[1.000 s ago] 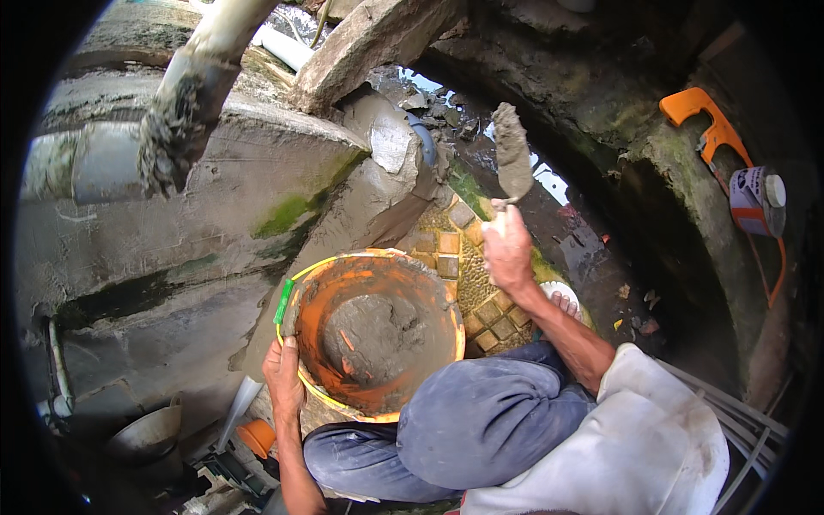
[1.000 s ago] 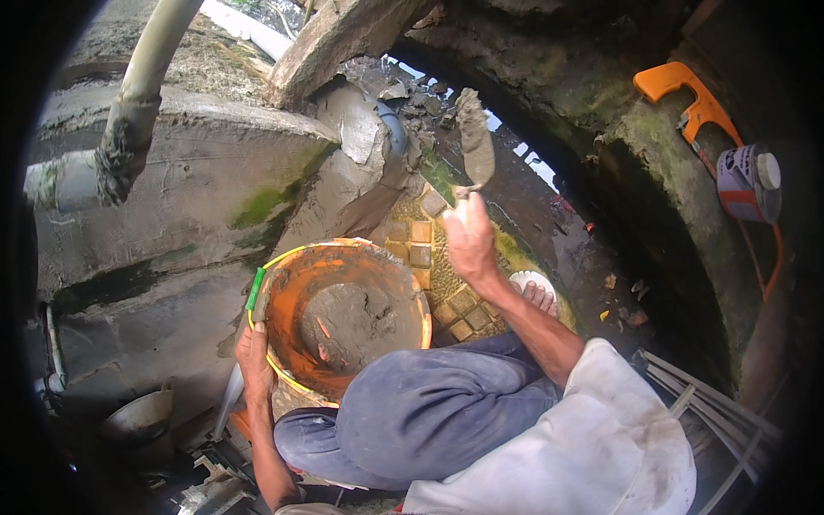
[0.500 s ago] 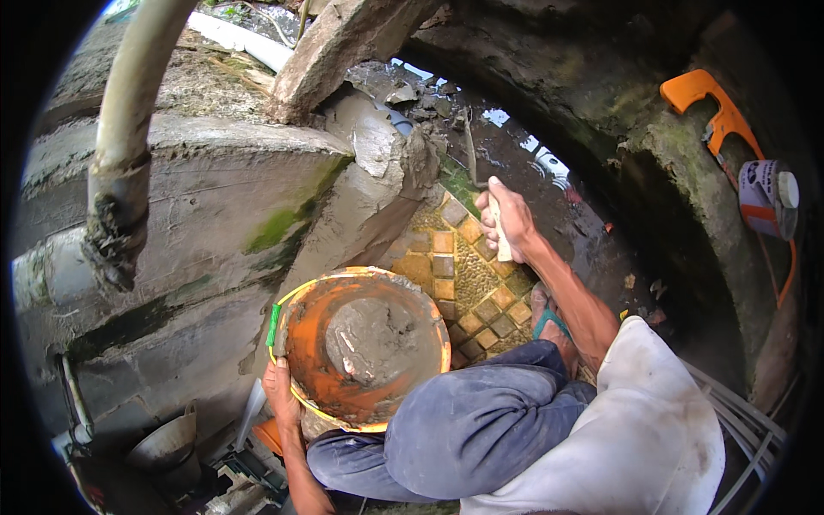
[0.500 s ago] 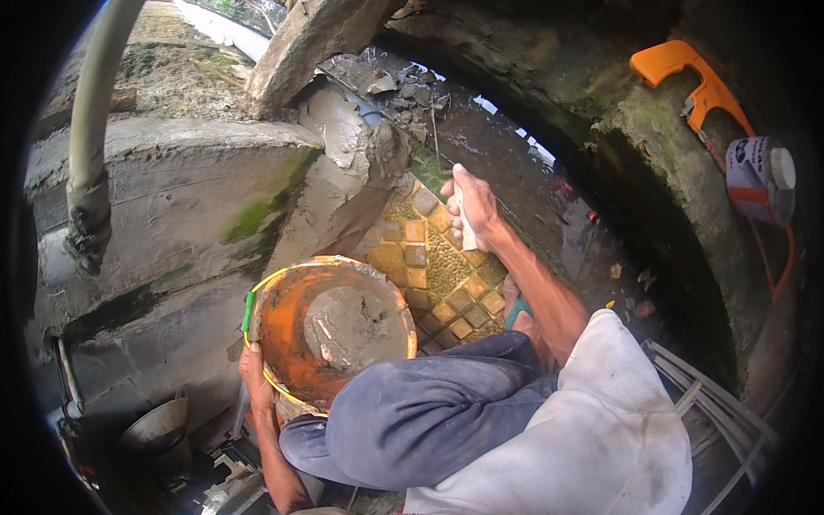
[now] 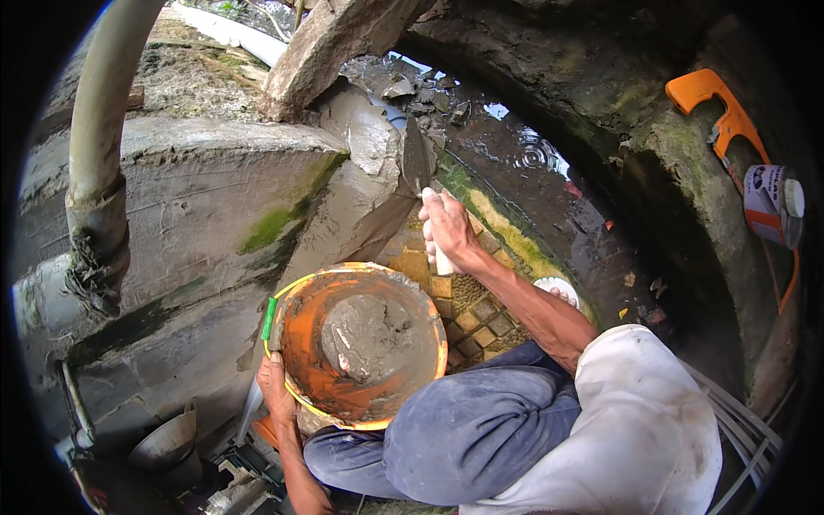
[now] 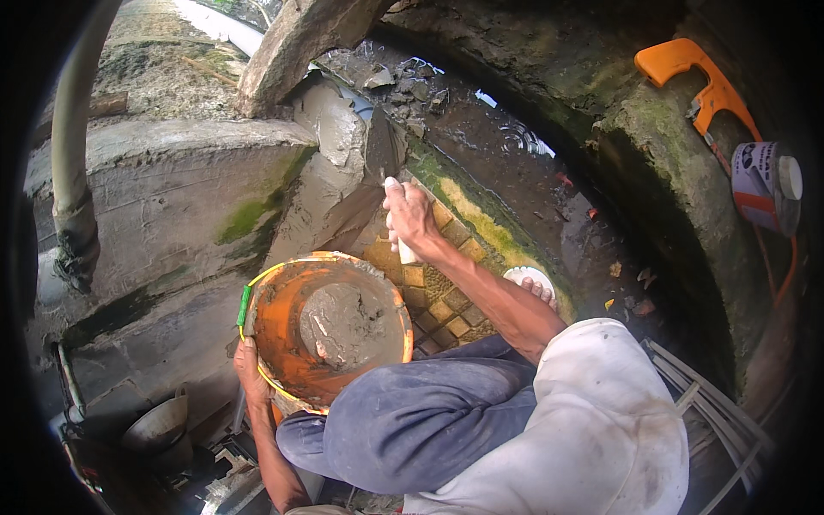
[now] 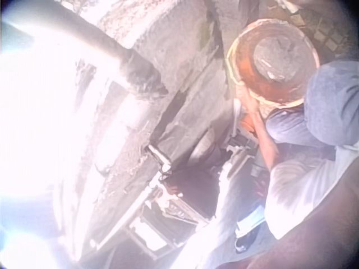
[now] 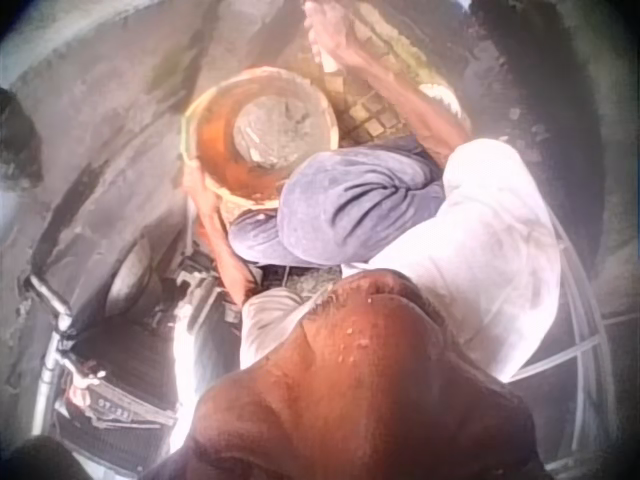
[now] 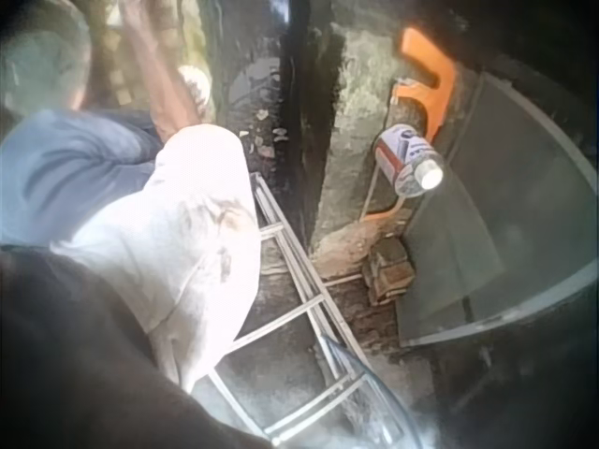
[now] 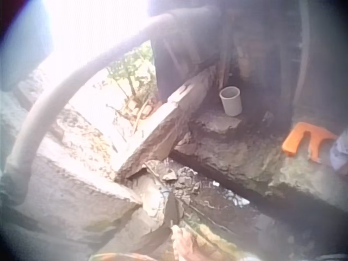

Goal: The person applies cement mortar from a bucket to a gap in a concrete wall using a trowel.

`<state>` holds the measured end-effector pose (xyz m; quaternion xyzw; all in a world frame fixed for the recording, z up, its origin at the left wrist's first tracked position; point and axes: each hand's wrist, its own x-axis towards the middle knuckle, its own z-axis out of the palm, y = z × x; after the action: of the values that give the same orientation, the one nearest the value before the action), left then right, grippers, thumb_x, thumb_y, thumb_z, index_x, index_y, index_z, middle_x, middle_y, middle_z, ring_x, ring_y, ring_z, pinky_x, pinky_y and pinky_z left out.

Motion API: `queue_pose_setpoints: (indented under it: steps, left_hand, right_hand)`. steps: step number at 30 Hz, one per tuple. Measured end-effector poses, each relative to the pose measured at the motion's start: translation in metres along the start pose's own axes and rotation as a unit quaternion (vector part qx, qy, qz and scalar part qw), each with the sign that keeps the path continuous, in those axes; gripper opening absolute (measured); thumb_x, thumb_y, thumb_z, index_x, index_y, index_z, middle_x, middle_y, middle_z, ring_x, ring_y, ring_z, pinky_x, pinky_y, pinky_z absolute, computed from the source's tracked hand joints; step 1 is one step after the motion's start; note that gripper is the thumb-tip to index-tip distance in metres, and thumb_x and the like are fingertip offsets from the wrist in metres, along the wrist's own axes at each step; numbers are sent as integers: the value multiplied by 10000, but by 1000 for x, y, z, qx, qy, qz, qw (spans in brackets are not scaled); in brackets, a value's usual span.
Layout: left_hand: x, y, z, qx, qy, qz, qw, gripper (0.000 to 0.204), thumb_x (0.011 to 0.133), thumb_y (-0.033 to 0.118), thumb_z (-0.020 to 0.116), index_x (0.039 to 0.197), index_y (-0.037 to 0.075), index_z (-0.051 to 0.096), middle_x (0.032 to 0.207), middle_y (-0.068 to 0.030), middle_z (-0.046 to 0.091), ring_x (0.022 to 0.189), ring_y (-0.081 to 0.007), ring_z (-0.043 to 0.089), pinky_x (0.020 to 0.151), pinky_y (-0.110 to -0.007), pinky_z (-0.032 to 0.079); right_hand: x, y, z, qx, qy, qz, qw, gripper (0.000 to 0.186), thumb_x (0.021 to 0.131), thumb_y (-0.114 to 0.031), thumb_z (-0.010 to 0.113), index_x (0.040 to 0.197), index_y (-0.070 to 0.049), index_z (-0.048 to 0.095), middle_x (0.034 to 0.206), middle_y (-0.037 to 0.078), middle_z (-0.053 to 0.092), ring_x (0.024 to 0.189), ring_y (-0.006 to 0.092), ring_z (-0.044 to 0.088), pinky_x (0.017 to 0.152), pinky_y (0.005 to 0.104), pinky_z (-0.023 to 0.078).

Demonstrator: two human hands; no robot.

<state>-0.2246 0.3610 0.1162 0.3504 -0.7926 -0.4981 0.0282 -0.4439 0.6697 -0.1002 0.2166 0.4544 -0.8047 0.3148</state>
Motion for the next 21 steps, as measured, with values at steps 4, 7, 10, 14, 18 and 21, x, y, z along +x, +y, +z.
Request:
queue_pose_setpoints:
  steps: [4,7,10,14,18,21]
  left_hand:
    - [2,-1,2,-10,11,0,1000,248,1113,298,598,1000,79,628,878,47,623,752,-35,515,659,-234,447]
    - [3,-1,2,-14,8,2,1000,253,1116,299,591,1015,71,634,895,37,633,760,-44,531,665,-247,461]
    - [3,4,9,-16,1,4,1000,268,1120,303,581,1046,54,645,933,16,657,794,-59,561,700,-263,487]
    - [4,-4,-3,18,-18,15,1000,292,1122,307,569,1085,32,657,1001,-10,689,867,-79,602,774,-279,516]
    - [-7,24,27,54,19,20,998,277,1115,298,571,1061,39,654,973,16,646,874,-76,552,795,-286,479]
    - [-4,29,14,230,13,35,972,298,1096,309,582,965,46,632,875,38,529,845,-83,459,763,-278,413]
  right_hand:
    - [0,5,11,-80,6,-53,995,454,1126,-463,456,1006,-29,511,655,50,517,463,159,544,384,353,496]
    - [-3,1,16,-113,6,-77,991,469,1122,-476,467,1001,-25,509,655,48,525,475,160,569,391,351,508]
    - [0,5,15,-167,7,-111,980,473,1122,-465,480,1000,-9,510,669,70,559,481,169,591,396,363,516]
    - [-8,4,15,-245,-4,-189,951,425,1116,-416,512,1010,-5,530,682,117,583,525,251,621,497,418,545]
    - [-44,-10,7,-344,-170,-321,866,372,1069,-354,589,1009,11,554,734,238,641,671,434,664,635,523,514]
    - [-72,-14,-3,-391,-225,-423,786,351,1032,-346,648,1015,0,589,746,210,675,688,423,689,653,507,556]
